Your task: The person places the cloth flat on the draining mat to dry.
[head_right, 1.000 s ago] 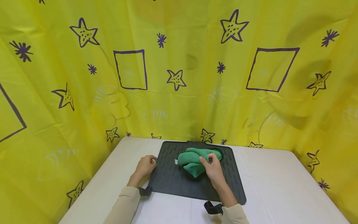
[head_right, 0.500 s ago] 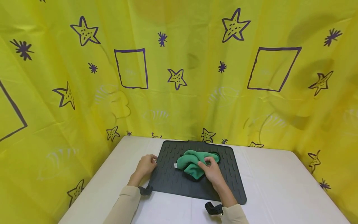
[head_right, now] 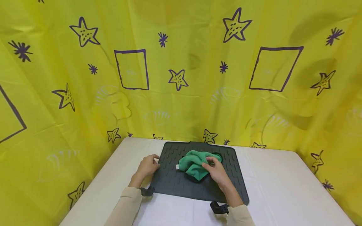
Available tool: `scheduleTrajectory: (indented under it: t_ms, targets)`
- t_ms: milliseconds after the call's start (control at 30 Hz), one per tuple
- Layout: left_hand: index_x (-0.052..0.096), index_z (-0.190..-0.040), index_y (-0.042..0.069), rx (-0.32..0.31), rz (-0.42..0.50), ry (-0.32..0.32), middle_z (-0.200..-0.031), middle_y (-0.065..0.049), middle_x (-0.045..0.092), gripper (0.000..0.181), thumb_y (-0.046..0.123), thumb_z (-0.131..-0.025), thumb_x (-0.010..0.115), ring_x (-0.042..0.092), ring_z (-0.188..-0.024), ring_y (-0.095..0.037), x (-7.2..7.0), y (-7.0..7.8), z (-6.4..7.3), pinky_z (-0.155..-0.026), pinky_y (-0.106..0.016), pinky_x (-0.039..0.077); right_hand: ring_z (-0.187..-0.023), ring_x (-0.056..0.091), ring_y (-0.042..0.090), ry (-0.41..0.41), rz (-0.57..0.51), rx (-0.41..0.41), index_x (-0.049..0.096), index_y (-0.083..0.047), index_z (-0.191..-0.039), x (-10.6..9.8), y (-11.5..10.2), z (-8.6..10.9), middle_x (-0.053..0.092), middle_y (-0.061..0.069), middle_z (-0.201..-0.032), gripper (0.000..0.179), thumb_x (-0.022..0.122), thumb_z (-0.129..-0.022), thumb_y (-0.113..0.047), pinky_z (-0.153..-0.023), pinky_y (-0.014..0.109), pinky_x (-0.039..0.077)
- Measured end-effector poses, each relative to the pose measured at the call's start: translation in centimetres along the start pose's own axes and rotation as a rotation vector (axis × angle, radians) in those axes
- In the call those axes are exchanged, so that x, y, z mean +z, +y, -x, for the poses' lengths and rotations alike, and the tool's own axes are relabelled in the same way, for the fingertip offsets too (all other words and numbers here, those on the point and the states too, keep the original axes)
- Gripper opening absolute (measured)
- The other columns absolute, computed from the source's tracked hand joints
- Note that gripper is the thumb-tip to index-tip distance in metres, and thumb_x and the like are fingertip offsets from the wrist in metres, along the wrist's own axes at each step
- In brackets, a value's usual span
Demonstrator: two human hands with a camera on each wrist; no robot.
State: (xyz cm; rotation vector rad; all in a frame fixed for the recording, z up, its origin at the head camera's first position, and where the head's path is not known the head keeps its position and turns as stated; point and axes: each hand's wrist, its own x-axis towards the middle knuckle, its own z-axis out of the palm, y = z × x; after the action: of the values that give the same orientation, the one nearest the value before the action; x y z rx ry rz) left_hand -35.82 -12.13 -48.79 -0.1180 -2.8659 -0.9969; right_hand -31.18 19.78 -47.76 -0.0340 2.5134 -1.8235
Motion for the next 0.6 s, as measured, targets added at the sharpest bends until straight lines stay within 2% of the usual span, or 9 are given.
scheduleTrajectory:
  t_ms: [167, 300, 433, 600]
  targets:
    - [0.071, -0.111, 0.005, 0.091, -0.017, 0.003, -0.089, -0.006, 0.066, 0.022, 0.013, -0.091, 0.073, 0.059, -0.076, -0.019, -0.3, 1.7, 0.4, -0.065, -0.035, 0.05, -0.115, 0.058, 0.023, 0.088, 0.039, -0.007, 0.05, 0.004, -0.137, -1.5, 0.1, -0.3, 0.051, 0.025, -0.142, 0.04, 0.057, -0.105, -0.018, -0.096, 0.034, 0.052]
    - [0.071, -0.104, 0.008, 0.205, 0.022, -0.059, -0.094, -0.006, 0.07, 0.012, 0.014, -0.094, 0.07, 0.063, -0.082, -0.019, -0.1, 3.4, 0.9, -0.074, -0.037, 0.055, -0.116, 0.057, 0.027, 0.153, 0.089, 0.005, 0.049, 0.006, -0.137, -2.8, 0.4, -0.3, 0.053, 0.026, -0.139, 0.04, 0.054, -0.105, -0.018, -0.088, 0.027, 0.051]
    - [0.072, -0.1, 0.012, 0.321, 0.026, -0.12, -0.091, -0.002, 0.07, 0.007, 0.016, -0.095, 0.07, 0.062, -0.081, -0.014, 0.9, 4.8, 1.3, -0.073, -0.031, 0.054, -0.124, 0.055, 0.036, 0.147, 0.119, 0.034, 0.046, 0.006, -0.14, -3.6, 0.9, -0.2, 0.05, 0.028, -0.142, 0.041, 0.05, -0.107, -0.018, -0.09, 0.03, 0.051]
    - [0.074, -0.102, 0.015, 0.401, -0.008, -0.187, -0.083, 0.004, 0.064, 0.008, 0.017, -0.094, 0.073, 0.056, -0.071, -0.006, 2.4, 6.2, 2.0, -0.063, -0.023, 0.047, -0.122, 0.056, 0.038, 0.085, 0.18, 0.046, 0.048, 0.007, -0.138, -3.8, 1.3, -0.1, 0.052, 0.03, -0.141, 0.041, 0.051, -0.106, -0.019, -0.091, 0.037, 0.052]
